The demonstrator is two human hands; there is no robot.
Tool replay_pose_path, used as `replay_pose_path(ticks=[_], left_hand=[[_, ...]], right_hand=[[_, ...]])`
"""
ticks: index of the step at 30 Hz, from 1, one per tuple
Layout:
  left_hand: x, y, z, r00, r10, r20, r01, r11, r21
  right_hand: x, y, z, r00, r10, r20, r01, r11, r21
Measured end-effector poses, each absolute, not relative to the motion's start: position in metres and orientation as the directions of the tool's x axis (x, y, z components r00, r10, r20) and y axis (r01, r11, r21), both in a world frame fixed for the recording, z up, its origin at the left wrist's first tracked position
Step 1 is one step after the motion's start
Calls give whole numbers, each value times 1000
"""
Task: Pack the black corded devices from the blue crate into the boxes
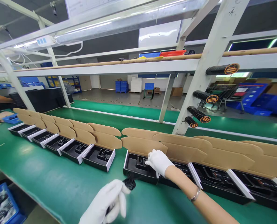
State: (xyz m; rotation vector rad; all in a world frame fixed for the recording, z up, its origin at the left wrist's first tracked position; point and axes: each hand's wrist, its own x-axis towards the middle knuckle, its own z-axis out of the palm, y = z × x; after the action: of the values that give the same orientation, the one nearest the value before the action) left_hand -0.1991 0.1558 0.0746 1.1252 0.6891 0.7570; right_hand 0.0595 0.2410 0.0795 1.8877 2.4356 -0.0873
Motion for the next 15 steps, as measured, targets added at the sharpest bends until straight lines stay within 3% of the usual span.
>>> replay_pose_path(ticks=[3,5,8,11,13,15], left_hand=[[-188,168,90,578,816,-27,-195,170,966],[-183,177,101,650,760,1,-146,123,982],[-178,199,115,732,681,-4,72,-71,995],[-170,231,119,610,788,87,363,-375,853],[-159,251,113,570,807,155,443,-461,769],[-143,265,103,633,761,141,421,-491,763]], right_hand=[[51,217,100,-508,857,85,809,508,-295],[41,200,109,-547,806,226,671,584,-457],[29,183,114,-355,884,303,653,467,-597],[31,182,116,-156,970,187,570,243,-785],[35,186,115,-164,985,59,440,127,-889],[39,191,112,-225,974,-11,357,72,-931]])
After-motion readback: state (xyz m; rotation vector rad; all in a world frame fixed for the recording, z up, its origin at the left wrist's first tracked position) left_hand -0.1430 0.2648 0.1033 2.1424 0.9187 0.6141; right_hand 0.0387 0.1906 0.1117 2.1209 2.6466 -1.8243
